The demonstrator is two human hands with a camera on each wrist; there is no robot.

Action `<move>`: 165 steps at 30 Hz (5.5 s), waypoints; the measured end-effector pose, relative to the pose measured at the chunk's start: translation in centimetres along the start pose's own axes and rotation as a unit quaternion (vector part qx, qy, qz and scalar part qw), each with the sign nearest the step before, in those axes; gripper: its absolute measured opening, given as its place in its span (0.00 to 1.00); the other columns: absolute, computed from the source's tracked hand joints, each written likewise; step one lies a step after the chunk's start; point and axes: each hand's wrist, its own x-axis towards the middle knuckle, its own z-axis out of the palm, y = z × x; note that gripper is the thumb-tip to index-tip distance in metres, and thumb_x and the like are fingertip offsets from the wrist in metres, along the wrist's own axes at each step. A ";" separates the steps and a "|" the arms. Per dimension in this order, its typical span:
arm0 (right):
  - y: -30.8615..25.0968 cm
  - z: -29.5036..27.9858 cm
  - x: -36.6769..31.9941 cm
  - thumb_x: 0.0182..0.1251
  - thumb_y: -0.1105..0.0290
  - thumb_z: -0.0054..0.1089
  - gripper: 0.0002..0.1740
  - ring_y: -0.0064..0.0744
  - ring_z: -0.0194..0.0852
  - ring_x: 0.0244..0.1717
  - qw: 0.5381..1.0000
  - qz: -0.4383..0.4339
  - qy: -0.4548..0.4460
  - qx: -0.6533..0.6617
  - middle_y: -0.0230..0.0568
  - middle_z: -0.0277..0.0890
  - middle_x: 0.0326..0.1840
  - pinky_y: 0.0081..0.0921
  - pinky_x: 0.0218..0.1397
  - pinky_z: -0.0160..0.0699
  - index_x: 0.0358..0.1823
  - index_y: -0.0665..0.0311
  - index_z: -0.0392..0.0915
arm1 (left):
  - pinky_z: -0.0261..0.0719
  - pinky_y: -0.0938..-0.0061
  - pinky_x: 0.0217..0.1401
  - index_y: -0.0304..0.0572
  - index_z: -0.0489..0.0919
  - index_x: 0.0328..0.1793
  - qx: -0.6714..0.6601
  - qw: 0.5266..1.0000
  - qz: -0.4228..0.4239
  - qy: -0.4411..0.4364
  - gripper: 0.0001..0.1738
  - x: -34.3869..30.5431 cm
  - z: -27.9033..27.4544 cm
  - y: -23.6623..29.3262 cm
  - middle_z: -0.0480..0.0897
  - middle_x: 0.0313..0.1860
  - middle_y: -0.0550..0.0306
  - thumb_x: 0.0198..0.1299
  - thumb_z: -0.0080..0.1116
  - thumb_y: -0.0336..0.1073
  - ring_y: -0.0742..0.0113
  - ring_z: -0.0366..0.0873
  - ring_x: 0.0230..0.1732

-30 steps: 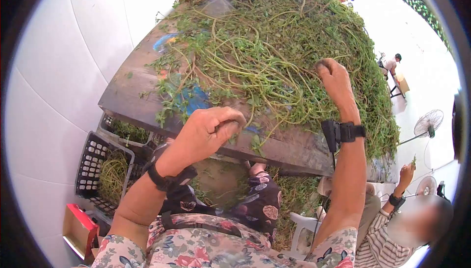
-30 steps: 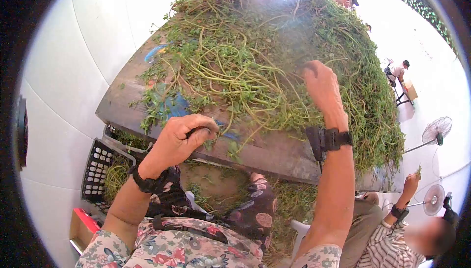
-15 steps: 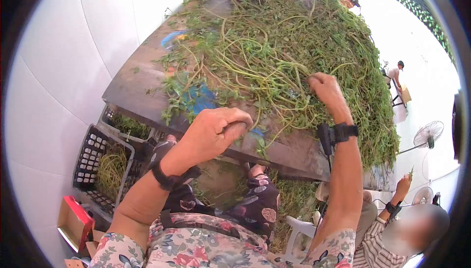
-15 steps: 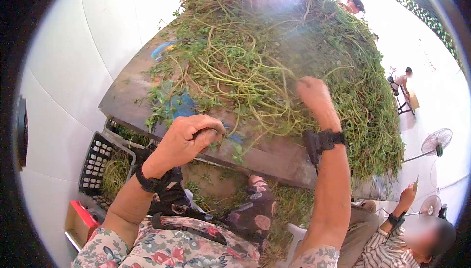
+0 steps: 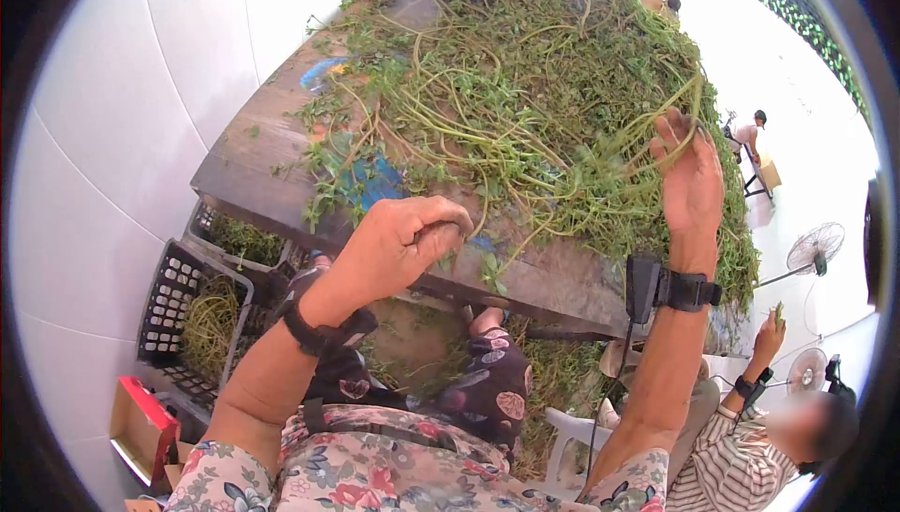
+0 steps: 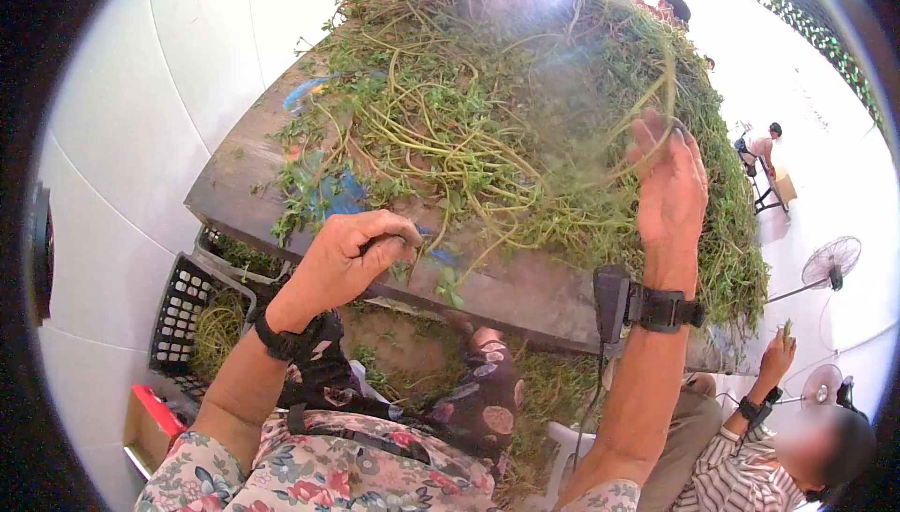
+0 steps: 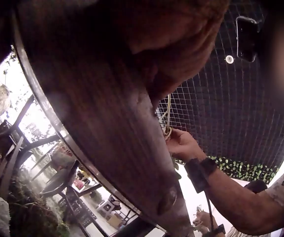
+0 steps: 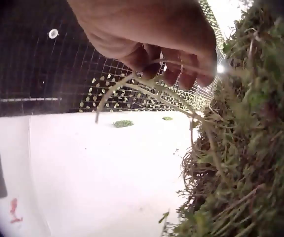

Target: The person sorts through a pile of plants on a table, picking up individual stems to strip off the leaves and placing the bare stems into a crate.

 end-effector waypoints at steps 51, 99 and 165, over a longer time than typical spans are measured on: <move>-8.2 1.6 3.9 0.66 0.60 0.50 0.12 0.26 0.70 0.50 0.989 -0.103 -0.032 -0.104 0.38 0.75 0.51 0.20 0.43 0.63 0.42 0.59 0.73 | 0.75 0.76 0.34 0.38 0.78 0.39 0.008 1.000 0.005 0.014 0.07 -0.1 0.2 -0.4 0.81 0.29 0.54 0.56 0.52 0.30 0.64 0.80 0.31; 7.5 5.3 -14.3 0.65 0.60 0.46 0.14 0.36 0.78 0.37 0.991 0.101 -0.021 0.080 0.42 0.75 0.36 0.30 0.37 0.77 0.24 0.60 0.64 | 0.63 0.68 0.64 0.41 0.61 0.65 -0.042 0.999 -0.028 -0.011 0.37 -0.3 0.4 1.7 0.61 0.66 0.50 0.42 0.52 0.23 0.55 0.58 0.68; 7.3 5.1 -14.3 0.70 0.61 0.43 0.12 0.31 0.77 0.34 0.928 0.175 -0.067 0.321 0.36 0.74 0.33 0.28 0.40 0.77 0.40 0.62 0.67 | 0.78 0.76 0.30 0.39 0.71 0.40 -0.326 0.881 -0.320 -0.122 0.09 1.8 2.9 2.8 0.80 0.36 0.52 0.56 0.40 0.28 0.65 0.79 0.33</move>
